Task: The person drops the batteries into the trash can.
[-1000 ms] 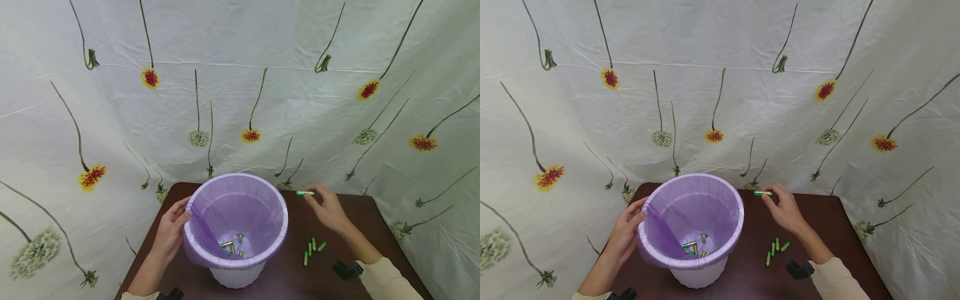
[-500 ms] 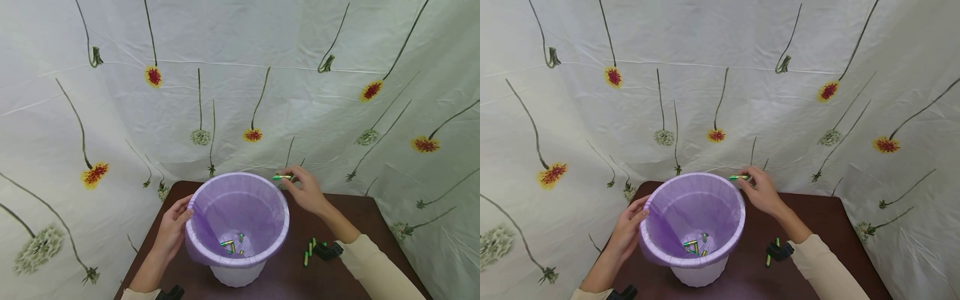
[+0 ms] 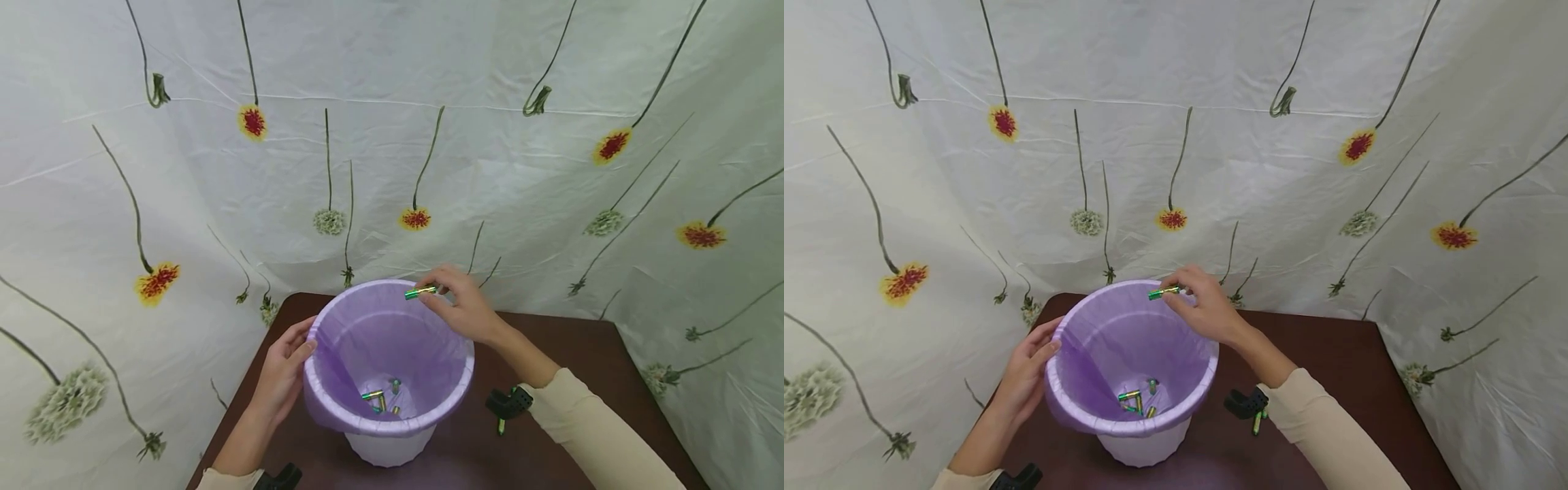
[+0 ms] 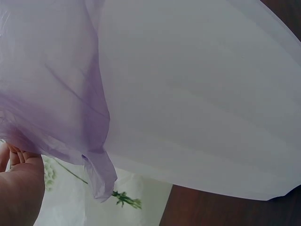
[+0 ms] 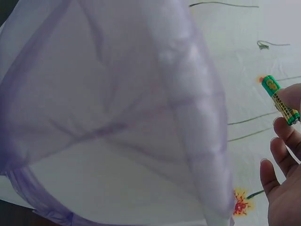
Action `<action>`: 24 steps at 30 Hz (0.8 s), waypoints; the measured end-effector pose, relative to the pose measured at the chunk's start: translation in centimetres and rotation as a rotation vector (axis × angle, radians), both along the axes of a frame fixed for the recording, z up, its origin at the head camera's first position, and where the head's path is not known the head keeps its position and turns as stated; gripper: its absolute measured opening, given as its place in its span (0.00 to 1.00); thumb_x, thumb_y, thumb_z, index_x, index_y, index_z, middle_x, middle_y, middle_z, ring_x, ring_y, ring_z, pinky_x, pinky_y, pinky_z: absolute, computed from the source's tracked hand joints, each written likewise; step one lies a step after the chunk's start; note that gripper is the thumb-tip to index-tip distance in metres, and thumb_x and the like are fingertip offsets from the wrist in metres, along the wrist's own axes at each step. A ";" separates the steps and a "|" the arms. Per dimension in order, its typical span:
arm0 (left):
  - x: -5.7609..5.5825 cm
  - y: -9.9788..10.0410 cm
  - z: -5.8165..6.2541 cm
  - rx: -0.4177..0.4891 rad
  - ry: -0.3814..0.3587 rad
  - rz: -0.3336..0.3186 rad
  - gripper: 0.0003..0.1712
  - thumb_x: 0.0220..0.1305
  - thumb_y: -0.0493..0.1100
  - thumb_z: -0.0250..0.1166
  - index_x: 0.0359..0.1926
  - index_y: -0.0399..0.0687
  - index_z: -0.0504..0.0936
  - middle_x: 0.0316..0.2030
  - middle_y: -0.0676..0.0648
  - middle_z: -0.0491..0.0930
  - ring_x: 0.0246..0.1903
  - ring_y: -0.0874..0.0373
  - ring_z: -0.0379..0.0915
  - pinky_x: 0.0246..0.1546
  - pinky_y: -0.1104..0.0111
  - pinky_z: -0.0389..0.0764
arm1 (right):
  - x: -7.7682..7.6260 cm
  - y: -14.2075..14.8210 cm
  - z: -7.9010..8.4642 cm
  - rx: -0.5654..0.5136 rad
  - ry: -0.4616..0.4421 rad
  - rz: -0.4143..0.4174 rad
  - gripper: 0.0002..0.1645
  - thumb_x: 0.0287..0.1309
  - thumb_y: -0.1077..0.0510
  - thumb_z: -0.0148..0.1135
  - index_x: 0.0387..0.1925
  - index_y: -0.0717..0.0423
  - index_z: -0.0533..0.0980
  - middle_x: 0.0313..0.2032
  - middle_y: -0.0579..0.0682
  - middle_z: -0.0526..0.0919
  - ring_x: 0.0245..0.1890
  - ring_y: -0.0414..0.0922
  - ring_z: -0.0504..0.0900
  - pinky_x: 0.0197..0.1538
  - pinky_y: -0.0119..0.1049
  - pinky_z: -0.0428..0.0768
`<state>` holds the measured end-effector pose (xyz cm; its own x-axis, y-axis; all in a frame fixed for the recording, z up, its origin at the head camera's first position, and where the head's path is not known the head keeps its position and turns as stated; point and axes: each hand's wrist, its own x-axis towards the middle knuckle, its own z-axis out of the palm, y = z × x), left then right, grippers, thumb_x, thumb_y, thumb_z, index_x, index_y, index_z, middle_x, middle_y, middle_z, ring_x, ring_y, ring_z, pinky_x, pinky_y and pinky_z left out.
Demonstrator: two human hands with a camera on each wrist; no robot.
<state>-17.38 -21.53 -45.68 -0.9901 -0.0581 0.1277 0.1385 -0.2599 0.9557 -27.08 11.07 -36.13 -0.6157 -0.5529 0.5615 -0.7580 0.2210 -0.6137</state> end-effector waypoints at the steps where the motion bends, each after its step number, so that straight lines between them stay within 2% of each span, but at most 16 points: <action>1: 0.0 0.0 0.0 0.000 0.003 -0.002 0.28 0.75 0.32 0.59 0.71 0.28 0.65 0.55 0.45 0.79 0.51 0.58 0.78 0.49 0.67 0.82 | 0.1 -0.1 0.1 0.004 0.003 0.008 0.10 0.68 0.64 0.66 0.49 0.55 0.84 0.46 0.49 0.84 0.46 0.49 0.77 0.47 0.52 0.78; 4: -0.1 0.1 0.0 0.006 0.006 -0.002 0.28 0.75 0.32 0.59 0.71 0.27 0.65 0.55 0.46 0.79 0.51 0.58 0.78 0.49 0.68 0.82 | 0.3 -0.2 0.3 0.007 0.005 0.010 0.16 0.67 0.63 0.66 0.56 0.58 0.81 0.51 0.53 0.83 0.49 0.54 0.77 0.49 0.56 0.78; 8: 0.0 0.1 0.0 0.015 -0.001 -0.003 0.28 0.75 0.32 0.59 0.71 0.28 0.65 0.54 0.46 0.79 0.51 0.58 0.78 0.49 0.68 0.82 | 0.5 0.3 0.6 -0.002 -0.010 -0.012 0.22 0.67 0.64 0.66 0.61 0.61 0.78 0.53 0.54 0.81 0.50 0.59 0.77 0.52 0.57 0.76; 15: 0.0 0.0 0.2 0.006 -0.012 0.002 0.28 0.75 0.33 0.60 0.72 0.28 0.65 0.55 0.46 0.79 0.50 0.58 0.78 0.49 0.67 0.83 | 0.6 1.7 0.6 0.027 -0.029 -0.051 0.20 0.69 0.63 0.65 0.61 0.57 0.79 0.52 0.51 0.81 0.49 0.48 0.75 0.51 0.56 0.77; 24: 0.0 0.0 -0.1 0.000 0.011 -0.014 0.28 0.76 0.33 0.59 0.72 0.28 0.65 0.56 0.45 0.78 0.51 0.57 0.78 0.48 0.67 0.83 | 0.6 2.8 0.0 0.021 -0.041 -0.078 0.20 0.69 0.63 0.64 0.61 0.55 0.79 0.53 0.50 0.81 0.48 0.54 0.77 0.49 0.54 0.78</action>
<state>-17.42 -21.56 -45.76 -0.9894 -0.0439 0.1382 0.1449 -0.2623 0.9541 -26.49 13.90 -36.14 -0.6795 -0.5141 0.5234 -0.7123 0.2913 -0.6386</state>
